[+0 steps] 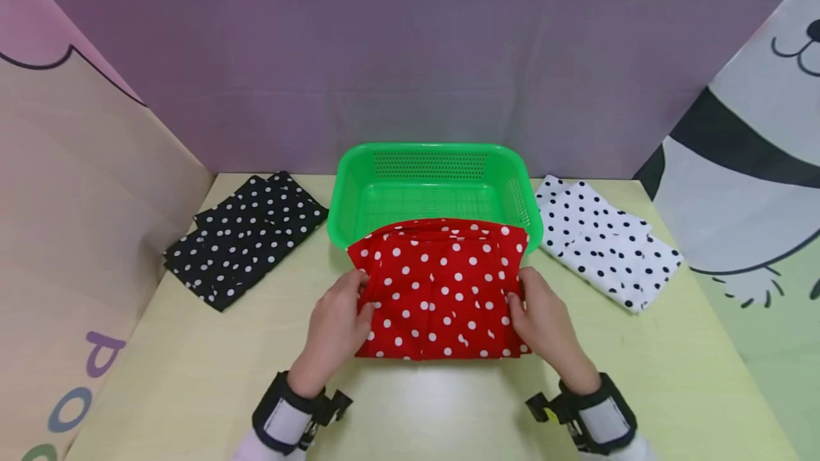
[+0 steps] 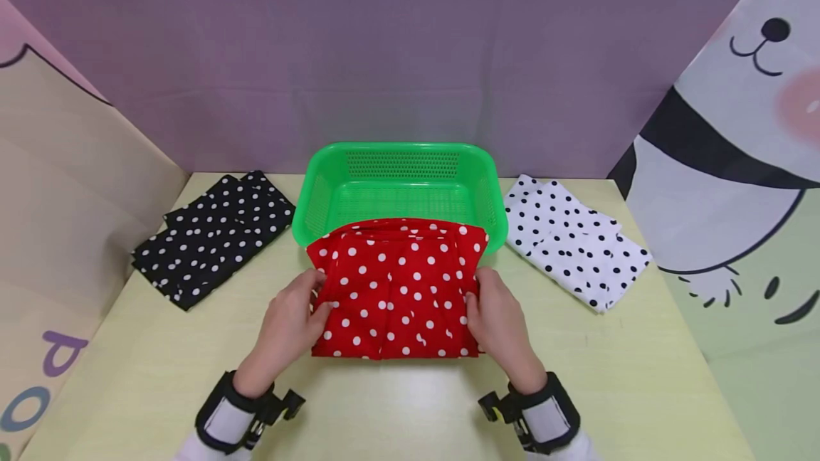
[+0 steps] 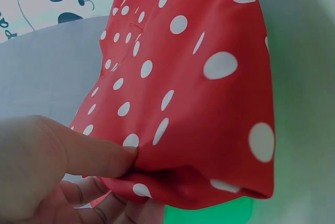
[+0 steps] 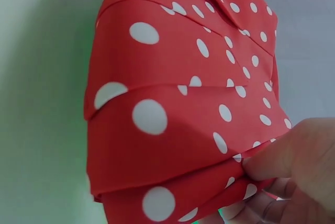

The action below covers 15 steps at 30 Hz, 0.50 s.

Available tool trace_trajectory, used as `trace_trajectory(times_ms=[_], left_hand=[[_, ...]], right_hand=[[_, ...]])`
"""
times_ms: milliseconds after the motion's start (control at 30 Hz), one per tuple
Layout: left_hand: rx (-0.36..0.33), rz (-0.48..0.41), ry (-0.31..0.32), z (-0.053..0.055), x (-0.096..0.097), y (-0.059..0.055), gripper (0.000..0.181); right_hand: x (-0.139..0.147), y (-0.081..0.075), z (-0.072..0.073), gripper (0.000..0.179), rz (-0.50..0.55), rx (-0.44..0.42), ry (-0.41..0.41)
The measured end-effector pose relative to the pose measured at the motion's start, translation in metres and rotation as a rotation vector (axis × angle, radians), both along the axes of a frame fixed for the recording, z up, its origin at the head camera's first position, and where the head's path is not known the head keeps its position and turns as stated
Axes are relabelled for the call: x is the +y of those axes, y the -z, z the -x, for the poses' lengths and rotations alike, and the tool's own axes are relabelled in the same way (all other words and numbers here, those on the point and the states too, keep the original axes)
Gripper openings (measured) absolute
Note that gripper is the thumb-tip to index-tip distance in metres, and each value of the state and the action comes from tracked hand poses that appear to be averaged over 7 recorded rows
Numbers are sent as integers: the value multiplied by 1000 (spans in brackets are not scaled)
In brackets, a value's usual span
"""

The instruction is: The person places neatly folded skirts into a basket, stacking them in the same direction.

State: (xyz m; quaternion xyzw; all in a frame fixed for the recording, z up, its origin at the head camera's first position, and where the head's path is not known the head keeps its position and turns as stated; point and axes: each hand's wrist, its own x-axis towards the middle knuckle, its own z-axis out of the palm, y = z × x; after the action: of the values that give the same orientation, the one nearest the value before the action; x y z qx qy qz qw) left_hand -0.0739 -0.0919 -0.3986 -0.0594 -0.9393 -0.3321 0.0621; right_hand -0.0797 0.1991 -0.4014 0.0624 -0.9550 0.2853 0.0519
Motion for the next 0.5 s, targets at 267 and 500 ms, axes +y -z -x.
trace_trajectory(times_ms=[267,500], left_hand=[[0,-10,11,26,-2,-16,39],[6,5,25,49,-2,-27,38]], right_hand=[[-1,-13,21,33,-1,89,-20],[-2,-25,41,31,-10,99,-47]])
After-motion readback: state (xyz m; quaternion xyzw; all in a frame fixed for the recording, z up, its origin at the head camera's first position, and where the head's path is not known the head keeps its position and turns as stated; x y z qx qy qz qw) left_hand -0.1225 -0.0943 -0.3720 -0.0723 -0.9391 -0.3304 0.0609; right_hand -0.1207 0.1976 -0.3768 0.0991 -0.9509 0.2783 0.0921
